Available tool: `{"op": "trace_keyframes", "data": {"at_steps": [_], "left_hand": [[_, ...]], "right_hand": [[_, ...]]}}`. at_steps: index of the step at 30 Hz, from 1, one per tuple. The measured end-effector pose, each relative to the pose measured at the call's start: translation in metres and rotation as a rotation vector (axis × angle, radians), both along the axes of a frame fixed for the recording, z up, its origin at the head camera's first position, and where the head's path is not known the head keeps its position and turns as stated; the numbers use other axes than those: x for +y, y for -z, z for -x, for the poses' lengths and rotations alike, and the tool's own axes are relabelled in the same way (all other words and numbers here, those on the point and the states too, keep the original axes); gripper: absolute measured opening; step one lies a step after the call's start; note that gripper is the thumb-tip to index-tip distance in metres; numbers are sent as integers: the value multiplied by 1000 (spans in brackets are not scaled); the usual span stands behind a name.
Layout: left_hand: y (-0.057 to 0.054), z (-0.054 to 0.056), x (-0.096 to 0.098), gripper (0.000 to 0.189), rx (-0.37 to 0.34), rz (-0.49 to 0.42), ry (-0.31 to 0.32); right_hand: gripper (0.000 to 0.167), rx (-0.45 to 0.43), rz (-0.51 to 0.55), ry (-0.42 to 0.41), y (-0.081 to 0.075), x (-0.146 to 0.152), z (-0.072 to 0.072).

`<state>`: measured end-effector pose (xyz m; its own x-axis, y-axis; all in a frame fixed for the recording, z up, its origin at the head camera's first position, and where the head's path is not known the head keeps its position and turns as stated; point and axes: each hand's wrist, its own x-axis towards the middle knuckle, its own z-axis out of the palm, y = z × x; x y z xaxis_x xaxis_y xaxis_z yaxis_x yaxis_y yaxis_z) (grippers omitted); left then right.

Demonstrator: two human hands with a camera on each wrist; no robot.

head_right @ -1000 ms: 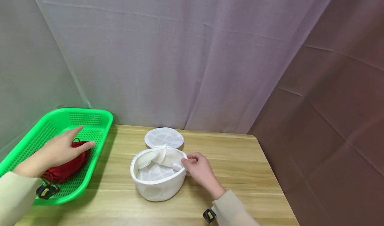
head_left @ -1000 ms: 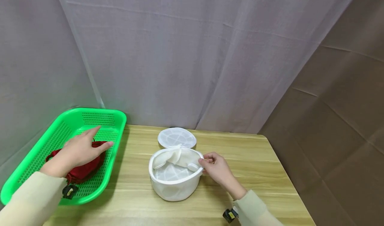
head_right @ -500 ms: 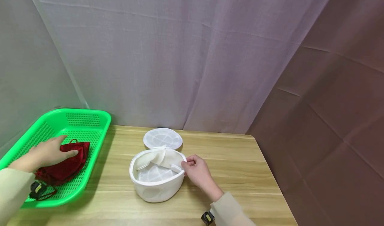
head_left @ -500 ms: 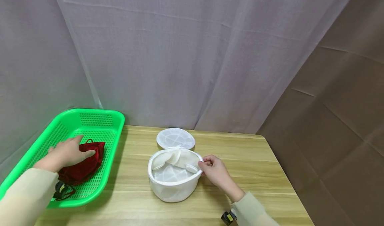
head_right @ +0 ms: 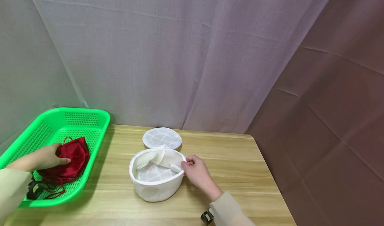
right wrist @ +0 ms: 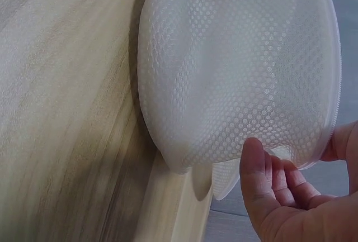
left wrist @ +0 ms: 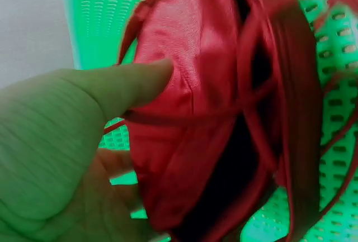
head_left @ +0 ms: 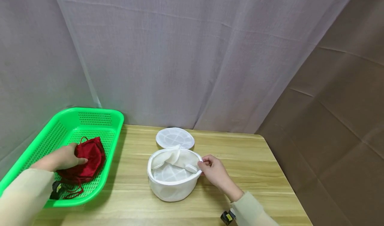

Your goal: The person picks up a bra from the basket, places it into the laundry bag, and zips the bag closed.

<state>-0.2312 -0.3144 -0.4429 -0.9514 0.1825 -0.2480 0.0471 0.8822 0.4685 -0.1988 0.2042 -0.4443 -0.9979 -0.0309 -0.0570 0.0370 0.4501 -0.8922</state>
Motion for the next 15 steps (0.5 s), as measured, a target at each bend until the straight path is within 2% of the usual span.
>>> {"op": "trace_keyframes", "data": {"at_steps": [5, 9, 15], "left_hand": [[3, 0, 6, 80, -7, -77, 37], [1, 0, 10, 80, 12, -65, 65], [1, -1, 10, 61, 13, -61, 100]], "right_hand": [[18, 5, -15, -11, 1, 0, -1], [18, 5, -20, -11, 1, 0, -1], [18, 5, -21, -13, -1, 1, -1]]}}
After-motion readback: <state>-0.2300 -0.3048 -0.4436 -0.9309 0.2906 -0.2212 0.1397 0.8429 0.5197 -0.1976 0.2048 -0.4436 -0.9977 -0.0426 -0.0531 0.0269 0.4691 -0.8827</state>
